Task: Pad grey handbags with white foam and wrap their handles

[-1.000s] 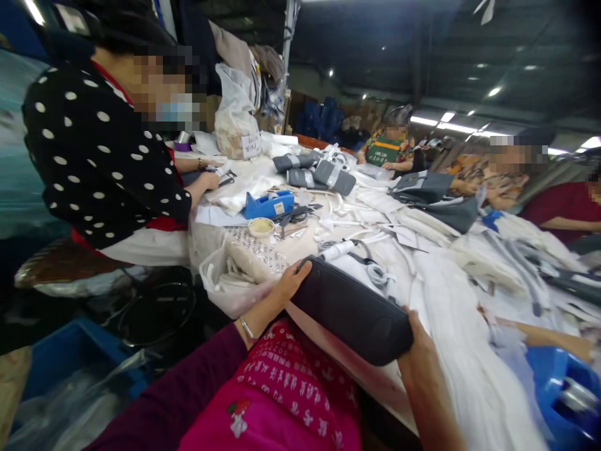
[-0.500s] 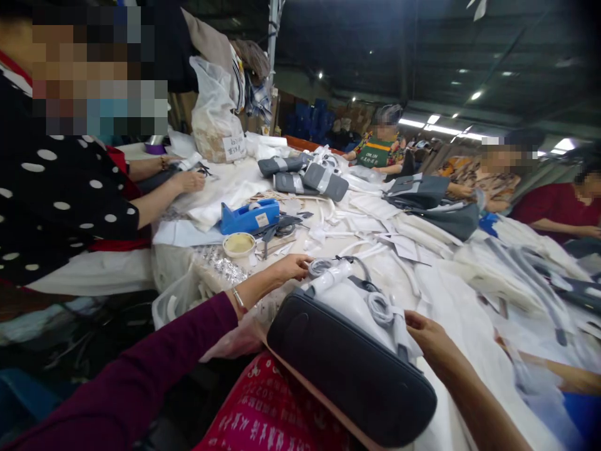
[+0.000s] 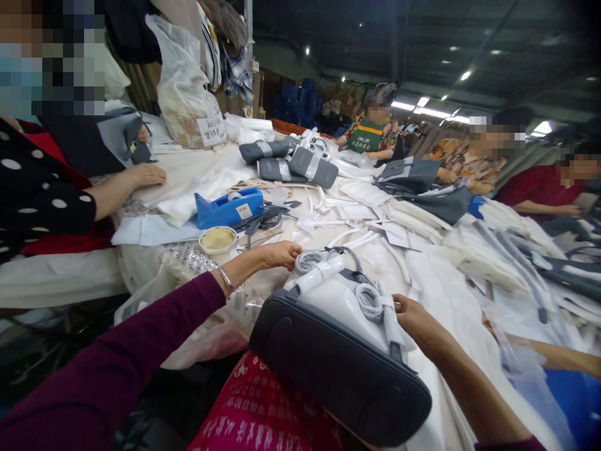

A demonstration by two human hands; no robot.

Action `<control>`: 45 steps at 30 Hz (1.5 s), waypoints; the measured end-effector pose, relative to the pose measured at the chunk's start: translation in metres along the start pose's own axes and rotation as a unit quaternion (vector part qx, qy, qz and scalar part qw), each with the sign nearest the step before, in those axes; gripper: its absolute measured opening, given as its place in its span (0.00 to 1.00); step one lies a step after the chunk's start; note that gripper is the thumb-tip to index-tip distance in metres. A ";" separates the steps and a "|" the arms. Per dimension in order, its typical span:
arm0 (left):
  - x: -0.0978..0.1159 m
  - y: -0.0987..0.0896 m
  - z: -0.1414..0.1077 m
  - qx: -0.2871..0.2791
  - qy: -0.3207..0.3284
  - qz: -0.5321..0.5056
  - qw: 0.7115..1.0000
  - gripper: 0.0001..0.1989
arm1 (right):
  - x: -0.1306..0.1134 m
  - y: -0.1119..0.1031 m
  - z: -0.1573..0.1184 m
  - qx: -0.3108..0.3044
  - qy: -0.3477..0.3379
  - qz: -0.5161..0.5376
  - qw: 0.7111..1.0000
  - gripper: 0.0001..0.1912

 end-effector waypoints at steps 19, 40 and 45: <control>0.029 0.006 0.023 0.117 0.149 0.268 0.945 0.06 | -0.006 -0.001 0.027 0.112 -0.166 -0.013 0.980 0.18; 0.013 0.034 -0.059 0.148 0.059 -0.252 0.955 0.26 | 0.005 -0.001 0.026 0.142 -0.209 -0.057 0.966 0.15; 0.000 0.044 -0.069 0.092 0.053 -0.245 0.964 0.25 | 0.005 -0.001 0.024 0.161 -0.190 -0.039 0.968 0.17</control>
Point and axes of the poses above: each hand's wrist, its own z-axis towards the middle knuckle, its own y-axis out of the palm, x = y × z, the point moved 8 cm from there along z, towards the middle knuckle, and after that the axes turned 5 degrees about y, right-handed, at the moved point
